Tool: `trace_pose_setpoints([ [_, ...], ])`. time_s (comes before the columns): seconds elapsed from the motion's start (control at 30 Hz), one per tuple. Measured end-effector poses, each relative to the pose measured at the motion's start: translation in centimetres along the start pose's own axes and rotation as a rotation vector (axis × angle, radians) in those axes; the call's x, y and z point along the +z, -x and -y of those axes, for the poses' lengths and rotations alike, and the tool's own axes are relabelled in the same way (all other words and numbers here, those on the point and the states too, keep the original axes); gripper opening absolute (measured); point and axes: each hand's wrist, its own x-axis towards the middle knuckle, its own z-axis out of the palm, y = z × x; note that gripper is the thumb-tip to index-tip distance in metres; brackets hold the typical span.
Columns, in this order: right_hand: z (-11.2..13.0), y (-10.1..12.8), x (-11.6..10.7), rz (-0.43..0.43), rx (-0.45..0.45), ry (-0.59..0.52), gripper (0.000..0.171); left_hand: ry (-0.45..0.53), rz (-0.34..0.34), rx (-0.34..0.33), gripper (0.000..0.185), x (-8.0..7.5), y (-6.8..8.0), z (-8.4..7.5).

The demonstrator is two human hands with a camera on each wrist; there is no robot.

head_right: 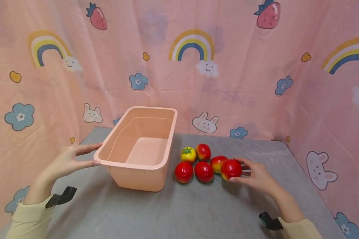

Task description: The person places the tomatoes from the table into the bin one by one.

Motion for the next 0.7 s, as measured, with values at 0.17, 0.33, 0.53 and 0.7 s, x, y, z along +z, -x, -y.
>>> trace_pose_setpoints([
  [0.17,0.3,-0.3,-0.3,-0.022,-0.052,0.002,0.07,-0.006,-0.007,0.013,0.065,-0.1,-0.1,0.0],
  [0.33,0.6,-0.6,-0.7,-0.047,-0.088,0.025,0.071,-0.002,-0.004,0.011,0.065,-0.1,-0.1,0.0],
  [0.53,1.5,-1.3,-1.3,-0.049,-0.106,0.036,0.073,-0.005,0.001,-0.001,0.065,0.0,0.0,0.0],
  [0.7,2.4,-1.8,-1.9,-0.057,-0.122,0.035,0.07,0.004,0.004,-0.002,0.065,0.0,0.0,0.0],
])
